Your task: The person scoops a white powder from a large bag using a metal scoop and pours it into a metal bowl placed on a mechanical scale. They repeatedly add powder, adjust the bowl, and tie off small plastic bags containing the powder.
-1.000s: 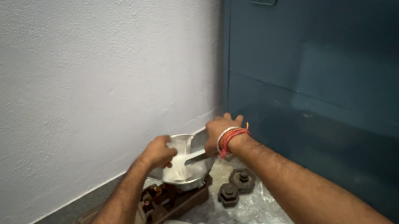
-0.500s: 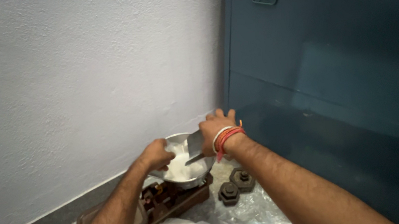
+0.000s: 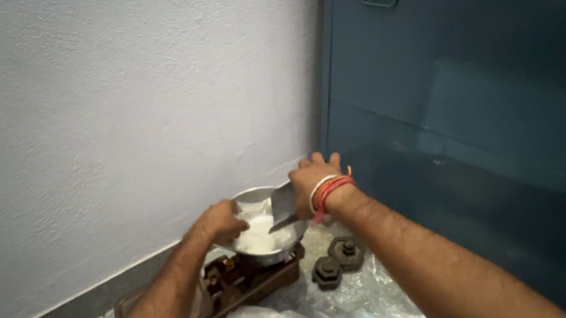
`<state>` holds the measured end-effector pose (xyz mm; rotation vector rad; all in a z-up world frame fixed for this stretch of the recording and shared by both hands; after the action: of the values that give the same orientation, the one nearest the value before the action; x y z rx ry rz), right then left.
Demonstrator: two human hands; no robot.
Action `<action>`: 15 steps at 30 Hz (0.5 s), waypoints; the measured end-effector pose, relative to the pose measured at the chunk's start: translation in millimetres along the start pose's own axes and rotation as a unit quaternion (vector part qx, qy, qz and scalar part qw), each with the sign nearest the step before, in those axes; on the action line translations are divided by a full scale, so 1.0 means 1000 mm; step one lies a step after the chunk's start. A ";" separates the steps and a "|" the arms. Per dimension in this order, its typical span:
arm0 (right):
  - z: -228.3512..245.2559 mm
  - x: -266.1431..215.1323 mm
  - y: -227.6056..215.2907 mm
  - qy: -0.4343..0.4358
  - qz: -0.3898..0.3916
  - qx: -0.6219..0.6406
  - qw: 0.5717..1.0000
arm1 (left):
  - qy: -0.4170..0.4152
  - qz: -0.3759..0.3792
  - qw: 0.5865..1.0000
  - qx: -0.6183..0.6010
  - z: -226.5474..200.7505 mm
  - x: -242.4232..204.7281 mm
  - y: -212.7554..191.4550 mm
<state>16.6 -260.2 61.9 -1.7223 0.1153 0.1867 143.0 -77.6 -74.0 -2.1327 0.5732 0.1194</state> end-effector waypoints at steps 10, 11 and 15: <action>-0.053 0.024 0.019 -0.002 0.029 0.177 0.984 | 0.055 -0.066 0.996 -0.038 0.015 -0.001 -0.027; -0.058 0.023 0.024 -0.022 0.057 0.241 0.968 | 0.055 -0.072 0.995 -0.049 0.016 -0.005 -0.029; -0.069 0.008 0.037 -0.082 0.127 0.372 0.916 | 0.073 -0.051 0.993 -0.074 0.026 -0.015 -0.029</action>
<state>21.6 -333.7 35.3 -0.9212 0.2511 0.4193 145.5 -37.9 -63.4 -2.3237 0.5532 -0.0546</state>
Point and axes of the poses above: each hand's wrist, its own x-axis towards the middle knuckle, its own y-axis out of the palm, z = x × y, the point moved 5 cm from there along x, towards the middle knuckle, and after that the axes turned 8 degrees about z, right-handed, at the moved point
